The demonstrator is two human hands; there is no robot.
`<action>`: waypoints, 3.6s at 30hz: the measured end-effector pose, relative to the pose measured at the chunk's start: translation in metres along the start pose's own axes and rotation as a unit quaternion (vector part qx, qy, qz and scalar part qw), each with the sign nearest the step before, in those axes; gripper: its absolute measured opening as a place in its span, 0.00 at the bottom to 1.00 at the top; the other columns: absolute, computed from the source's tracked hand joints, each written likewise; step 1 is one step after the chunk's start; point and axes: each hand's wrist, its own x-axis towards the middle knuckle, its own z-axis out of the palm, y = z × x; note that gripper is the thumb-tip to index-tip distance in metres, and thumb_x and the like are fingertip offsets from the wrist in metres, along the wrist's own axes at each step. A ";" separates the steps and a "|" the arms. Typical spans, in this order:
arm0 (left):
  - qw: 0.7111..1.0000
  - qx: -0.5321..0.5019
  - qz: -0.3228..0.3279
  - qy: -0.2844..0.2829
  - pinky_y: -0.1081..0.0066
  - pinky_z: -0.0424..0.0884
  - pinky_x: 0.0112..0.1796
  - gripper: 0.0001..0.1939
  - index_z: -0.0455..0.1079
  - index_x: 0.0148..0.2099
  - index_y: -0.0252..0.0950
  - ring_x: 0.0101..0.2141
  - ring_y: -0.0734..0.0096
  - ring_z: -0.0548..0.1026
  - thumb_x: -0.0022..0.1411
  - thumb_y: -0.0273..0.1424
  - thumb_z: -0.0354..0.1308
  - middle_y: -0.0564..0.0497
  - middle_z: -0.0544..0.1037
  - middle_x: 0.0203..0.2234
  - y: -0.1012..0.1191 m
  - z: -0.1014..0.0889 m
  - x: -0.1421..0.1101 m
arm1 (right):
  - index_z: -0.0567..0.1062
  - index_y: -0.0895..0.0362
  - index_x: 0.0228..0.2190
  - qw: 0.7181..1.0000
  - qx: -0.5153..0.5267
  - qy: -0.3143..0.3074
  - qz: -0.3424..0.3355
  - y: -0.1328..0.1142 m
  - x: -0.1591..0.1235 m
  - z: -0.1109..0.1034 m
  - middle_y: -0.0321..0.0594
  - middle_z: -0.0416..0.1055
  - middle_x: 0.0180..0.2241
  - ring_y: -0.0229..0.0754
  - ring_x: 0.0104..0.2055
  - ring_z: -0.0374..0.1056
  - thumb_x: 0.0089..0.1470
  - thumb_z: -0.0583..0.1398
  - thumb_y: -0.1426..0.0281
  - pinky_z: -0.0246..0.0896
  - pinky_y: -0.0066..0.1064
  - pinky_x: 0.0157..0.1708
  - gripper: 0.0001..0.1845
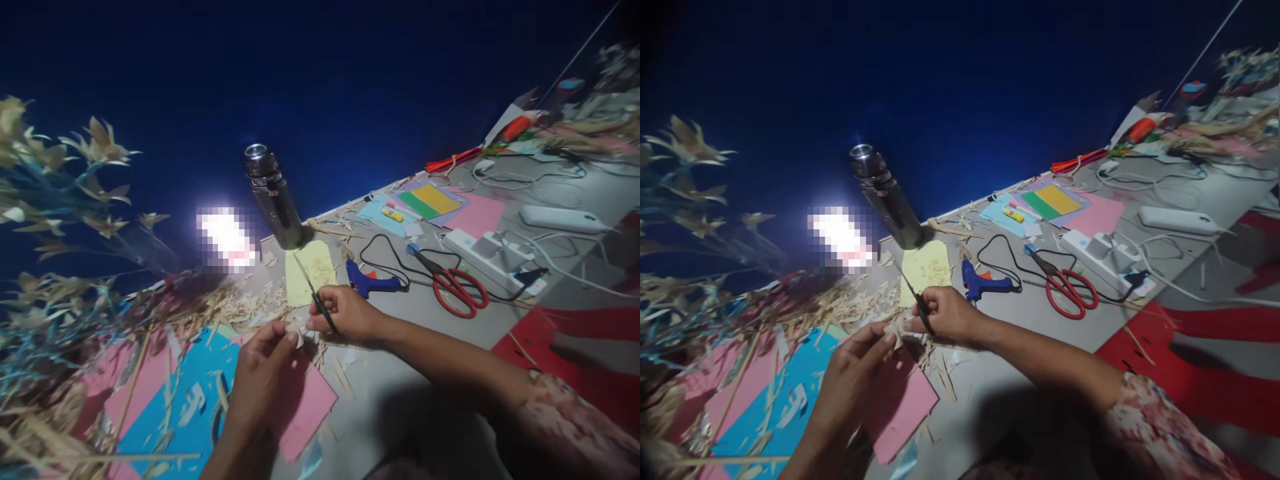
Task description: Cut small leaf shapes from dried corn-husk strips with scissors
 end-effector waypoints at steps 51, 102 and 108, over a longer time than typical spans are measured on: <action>0.938 0.323 0.121 0.026 0.67 0.69 0.29 0.12 0.77 0.33 0.37 0.26 0.60 0.76 0.53 0.38 0.57 0.47 0.81 0.25 0.005 -0.018 0.000 | 0.69 0.57 0.28 0.999 -0.024 -0.019 -0.039 0.000 -0.018 0.014 0.31 0.67 0.26 0.33 0.27 0.58 0.40 0.64 0.77 0.48 0.24 0.23 0.11; 0.920 0.340 0.177 0.075 0.75 0.63 0.21 0.11 0.71 0.23 0.38 0.19 0.71 0.69 0.53 0.37 0.59 0.54 0.73 0.16 -0.017 0.008 -0.009 | 0.69 0.56 0.26 0.998 -0.051 0.040 -0.014 0.005 -0.011 0.018 0.30 0.66 0.25 0.34 0.26 0.57 0.39 0.66 0.76 0.46 0.25 0.24 0.12; 0.950 0.214 0.151 0.170 0.75 0.65 0.19 0.12 0.70 0.24 0.38 0.18 0.73 0.67 0.49 0.40 0.65 0.57 0.71 0.15 -0.003 0.000 -0.011 | 0.71 0.57 0.29 0.995 0.095 0.019 0.023 -0.001 -0.009 0.011 0.32 0.70 0.26 0.34 0.26 0.62 0.40 0.64 0.78 0.54 0.25 0.24 0.11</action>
